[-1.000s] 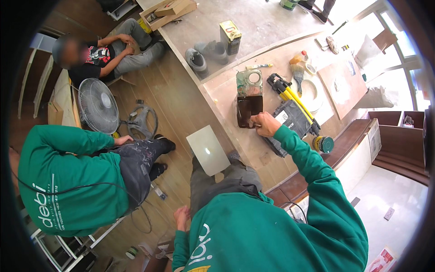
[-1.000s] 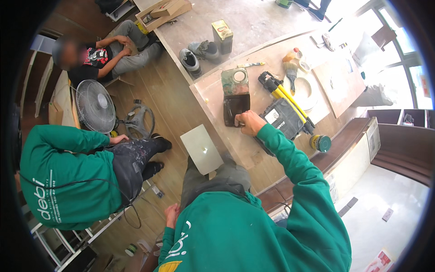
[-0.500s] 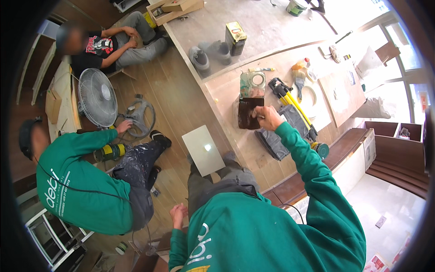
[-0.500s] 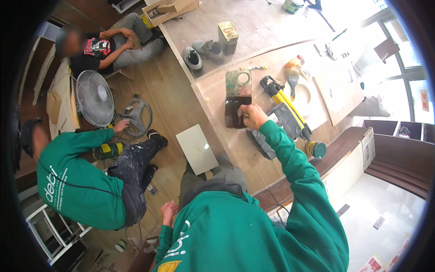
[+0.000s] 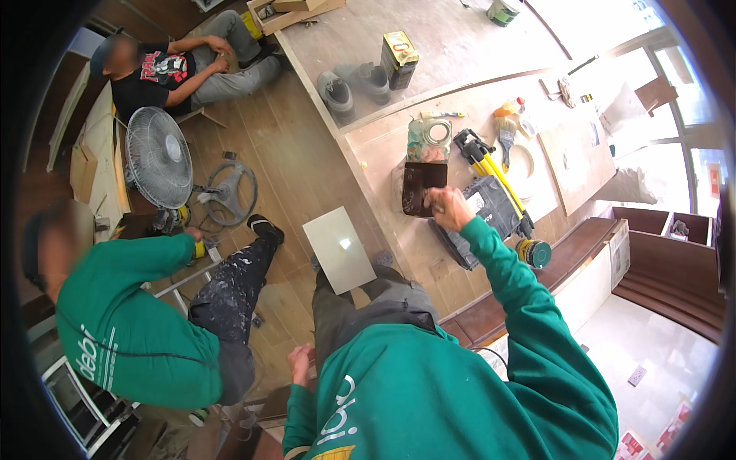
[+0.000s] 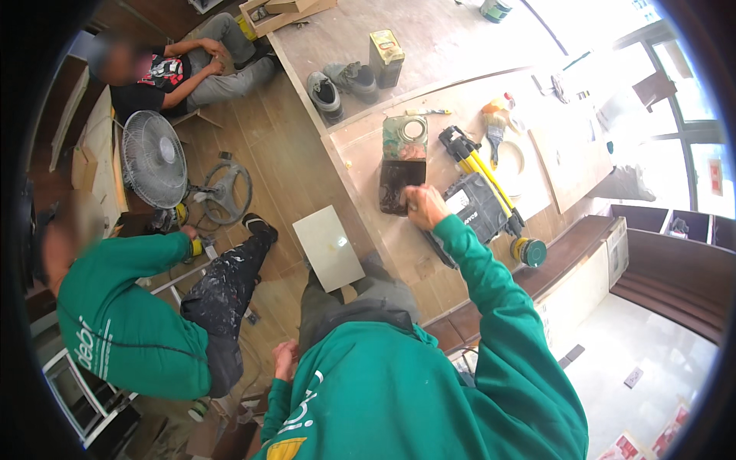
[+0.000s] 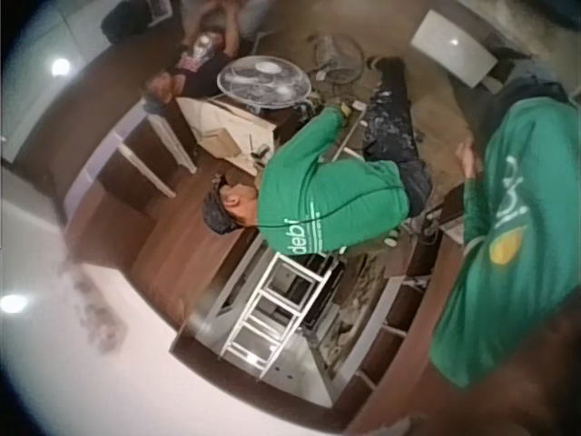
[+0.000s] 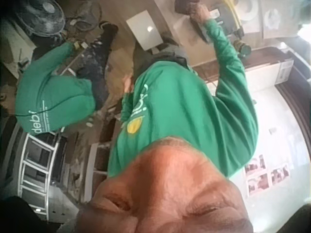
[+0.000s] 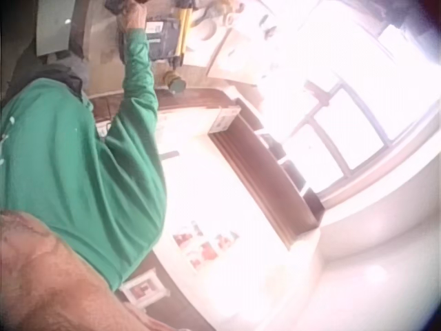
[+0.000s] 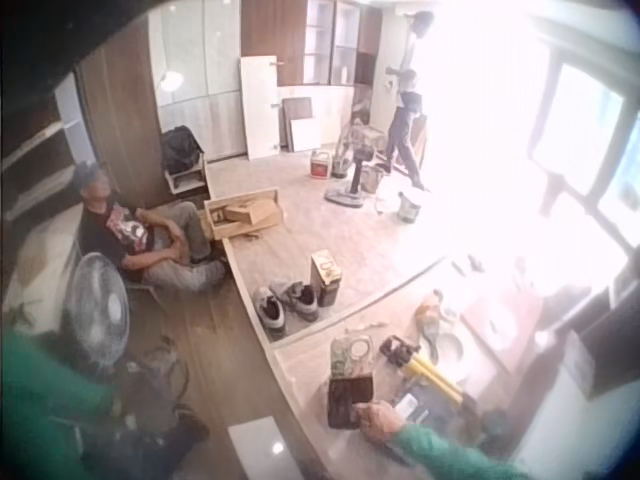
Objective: The person retrieves a paint can from under a sink, opens it, and stirs the contents with a stick. They then pour some of the paint into a smaller container and continue stirring.
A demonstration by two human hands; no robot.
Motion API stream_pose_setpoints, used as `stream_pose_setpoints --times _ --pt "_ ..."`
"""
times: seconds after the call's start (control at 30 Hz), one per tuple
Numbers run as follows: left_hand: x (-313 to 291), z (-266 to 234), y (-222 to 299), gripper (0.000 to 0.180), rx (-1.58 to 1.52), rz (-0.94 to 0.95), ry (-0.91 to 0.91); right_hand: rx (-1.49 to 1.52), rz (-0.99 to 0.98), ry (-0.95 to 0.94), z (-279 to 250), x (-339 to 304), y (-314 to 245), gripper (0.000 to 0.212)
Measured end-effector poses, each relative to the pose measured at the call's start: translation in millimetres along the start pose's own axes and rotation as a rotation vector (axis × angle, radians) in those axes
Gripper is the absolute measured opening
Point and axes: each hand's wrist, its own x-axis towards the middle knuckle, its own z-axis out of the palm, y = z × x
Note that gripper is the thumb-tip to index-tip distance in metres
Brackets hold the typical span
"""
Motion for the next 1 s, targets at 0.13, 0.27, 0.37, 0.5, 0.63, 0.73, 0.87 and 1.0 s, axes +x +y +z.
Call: stream_pose_setpoints --times 0.13,0.27,0.37,0.5,0.63,0.73,0.87,1.0 --pt "-9 1 9 0.037 -0.048 0.000 -0.002 0.093 0.095 -0.197 -16 3 -17 0.025" --pt "-3 -1 4 0.038 -0.007 0.032 -0.044 -0.107 0.067 0.067 -15 26 10 0.022" --pt "-13 -1 3 0.036 -0.103 0.004 0.015 -0.098 0.130 -0.075 -7 4 -17 0.021" --pt "-11 0 -7 0.035 -0.064 -0.021 0.038 -0.029 0.106 -0.138 -10 3 -12 0.021" --pt "-12 3 -13 0.035 0.062 -0.046 0.040 -0.066 0.111 0.046 -22 38 -6 0.025" --pt "-19 6 0 0.034 -0.017 -0.028 0.034 -0.108 0.157 -0.086 -17 11 -16 0.021" --pt "-19 11 7 0.034 -0.084 0.007 0.007 -0.002 0.130 -0.106 -9 -10 2 0.017" --pt "-28 21 1 0.031 -0.063 0.001 -0.007 0.022 0.091 -0.010 -25 38 -10 0.020"
